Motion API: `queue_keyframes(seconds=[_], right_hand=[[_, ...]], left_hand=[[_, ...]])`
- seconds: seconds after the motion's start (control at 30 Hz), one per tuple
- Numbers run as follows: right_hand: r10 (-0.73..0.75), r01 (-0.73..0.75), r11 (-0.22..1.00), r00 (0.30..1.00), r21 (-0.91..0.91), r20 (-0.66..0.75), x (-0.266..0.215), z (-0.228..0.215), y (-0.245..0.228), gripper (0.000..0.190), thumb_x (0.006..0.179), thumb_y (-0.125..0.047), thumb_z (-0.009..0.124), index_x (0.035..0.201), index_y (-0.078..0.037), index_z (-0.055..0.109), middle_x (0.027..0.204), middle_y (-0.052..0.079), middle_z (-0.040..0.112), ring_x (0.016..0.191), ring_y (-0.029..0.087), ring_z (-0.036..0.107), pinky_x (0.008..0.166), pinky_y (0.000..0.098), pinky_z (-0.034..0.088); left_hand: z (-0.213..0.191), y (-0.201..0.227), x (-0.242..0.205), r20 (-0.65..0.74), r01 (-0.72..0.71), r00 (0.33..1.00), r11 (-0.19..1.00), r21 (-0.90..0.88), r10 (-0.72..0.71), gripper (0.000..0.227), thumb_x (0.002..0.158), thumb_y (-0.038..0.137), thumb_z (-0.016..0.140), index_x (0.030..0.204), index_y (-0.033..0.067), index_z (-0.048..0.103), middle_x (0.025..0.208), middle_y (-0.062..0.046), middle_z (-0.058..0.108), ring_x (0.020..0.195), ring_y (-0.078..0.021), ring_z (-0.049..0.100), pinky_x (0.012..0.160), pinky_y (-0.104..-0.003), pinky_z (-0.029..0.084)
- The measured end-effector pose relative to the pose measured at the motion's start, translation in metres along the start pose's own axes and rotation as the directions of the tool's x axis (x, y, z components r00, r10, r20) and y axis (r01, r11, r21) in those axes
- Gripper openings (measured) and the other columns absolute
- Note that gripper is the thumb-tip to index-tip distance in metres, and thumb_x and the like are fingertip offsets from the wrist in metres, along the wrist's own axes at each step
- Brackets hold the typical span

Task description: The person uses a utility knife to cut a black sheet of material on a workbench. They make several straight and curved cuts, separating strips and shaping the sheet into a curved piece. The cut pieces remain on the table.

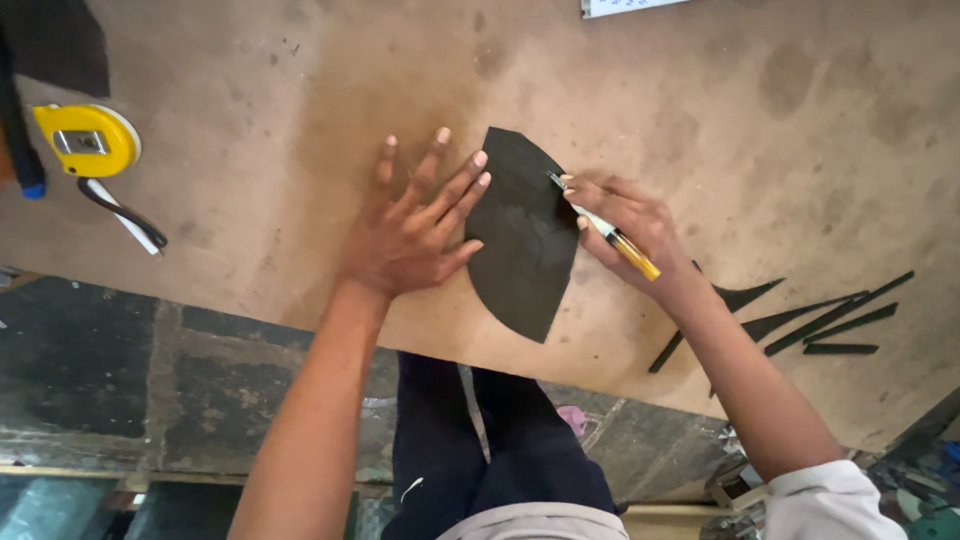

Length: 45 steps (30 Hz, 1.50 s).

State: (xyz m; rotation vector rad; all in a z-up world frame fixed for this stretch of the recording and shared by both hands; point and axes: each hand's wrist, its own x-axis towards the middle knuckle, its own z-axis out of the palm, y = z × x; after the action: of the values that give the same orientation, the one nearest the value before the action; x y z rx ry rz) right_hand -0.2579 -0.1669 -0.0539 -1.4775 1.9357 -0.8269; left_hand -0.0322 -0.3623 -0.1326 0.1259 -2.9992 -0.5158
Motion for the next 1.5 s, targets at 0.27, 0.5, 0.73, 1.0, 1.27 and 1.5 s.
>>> queue_keyframes(seconds=[0.27, 0.5, 0.73, 1.0, 1.27, 1.5], right_hand=[[0.218, -0.211, 0.976, 0.959, 0.059, -0.179, -0.032, 0.018, -0.022, 0.032, 0.091, 0.009, 0.067, 0.122, 0.003, 0.067, 0.124, 0.02, 0.071, 0.103, 0.03, 0.073, 0.088, 0.0365, 0.058], [0.268, -0.267, 0.962, 0.899, 0.053, -0.345, -0.06, 0.043, -0.038, 0.033, 0.09, 0.009, 0.065, 0.123, 0.003, 0.066, 0.124, 0.021, 0.071, 0.114, 0.035, 0.072, 0.098, 0.0384, 0.058], [0.382, -0.391, 0.917, 0.804, 0.079, -0.457, -0.08, 0.069, -0.055, 0.029, 0.094, 0.006, 0.065, 0.122, 0.003, 0.067, 0.124, 0.021, 0.071, 0.113, 0.034, 0.072, 0.099, 0.0381, 0.056], [0.444, -0.457, 0.881, 0.706, 0.123, -0.551, -0.093, 0.093, -0.072, 0.027, 0.096, 0.005, 0.064, 0.122, 0.003, 0.067, 0.124, 0.02, 0.072, 0.112, 0.033, 0.072, 0.099, 0.0381, 0.056], [0.466, -0.471, 0.865, 0.625, 0.174, -0.626, -0.112, 0.12, -0.09, 0.028, 0.094, 0.004, 0.063, 0.123, 0.005, 0.067, 0.124, 0.021, 0.071, 0.116, 0.036, 0.071, 0.101, 0.0395, 0.056], [0.519, -0.529, 0.823, 0.551, 0.208, -0.654, -0.129, 0.146, -0.11, 0.03, 0.093, 0.005, 0.062, 0.123, 0.005, 0.066, 0.125, 0.023, 0.071, 0.12, 0.037, 0.069, 0.106, 0.0415, 0.054]], left_hand=[[-0.001, 0.002, 0.002, 0.003, -0.002, 1.0, 1.0, -0.029, 0.002, 0.072, 0.097, 0.06, 0.065, 0.152, 0.0144, 0.062, 0.168, 0.001, 0.044, 0.158, -0.0335, 0.026, 0.125, -0.069, 0.012], [0.001, 0.003, 0.002, 0.017, -0.012, 1.0, 0.998, -0.068, 0.013, 0.07, 0.102, 0.058, 0.066, 0.155, 0.0121, 0.06, 0.17, 0.0, 0.041, 0.16, -0.0357, 0.024, 0.126, -0.07, 0.011], [0.005, 0.002, 0.002, 0.027, -0.045, 0.999, 0.998, -0.049, 0.047, 0.075, 0.101, 0.055, 0.069, 0.159, 0.0101, 0.056, 0.171, -0.002, 0.038, 0.159, -0.038, 0.023, 0.125, -0.072, 0.011], [0.006, 0.002, 0.001, 0.028, -0.052, 0.998, 0.995, -0.091, 0.055, 0.075, 0.102, 0.051, 0.072, 0.16, 0.0081, 0.052, 0.171, -0.004, 0.037, 0.159, -0.0402, 0.023, 0.123, -0.074, 0.012], [0.006, 0.002, 0.001, 0.048, -0.069, 0.996, 0.994, -0.087, 0.073, 0.078, 0.101, 0.05, 0.074, 0.16, 0.0056, 0.051, 0.172, -0.007, 0.036, 0.158, -0.0449, 0.022, 0.122, -0.076, 0.011], [0.008, 0.002, 0.0, 0.069, -0.087, 0.993, 0.994, -0.068, 0.092, 0.077, 0.103, 0.049, 0.074, 0.16, 0.0019, 0.052, 0.172, -0.009, 0.037, 0.158, -0.0459, 0.021, 0.123, -0.075, 0.009]])
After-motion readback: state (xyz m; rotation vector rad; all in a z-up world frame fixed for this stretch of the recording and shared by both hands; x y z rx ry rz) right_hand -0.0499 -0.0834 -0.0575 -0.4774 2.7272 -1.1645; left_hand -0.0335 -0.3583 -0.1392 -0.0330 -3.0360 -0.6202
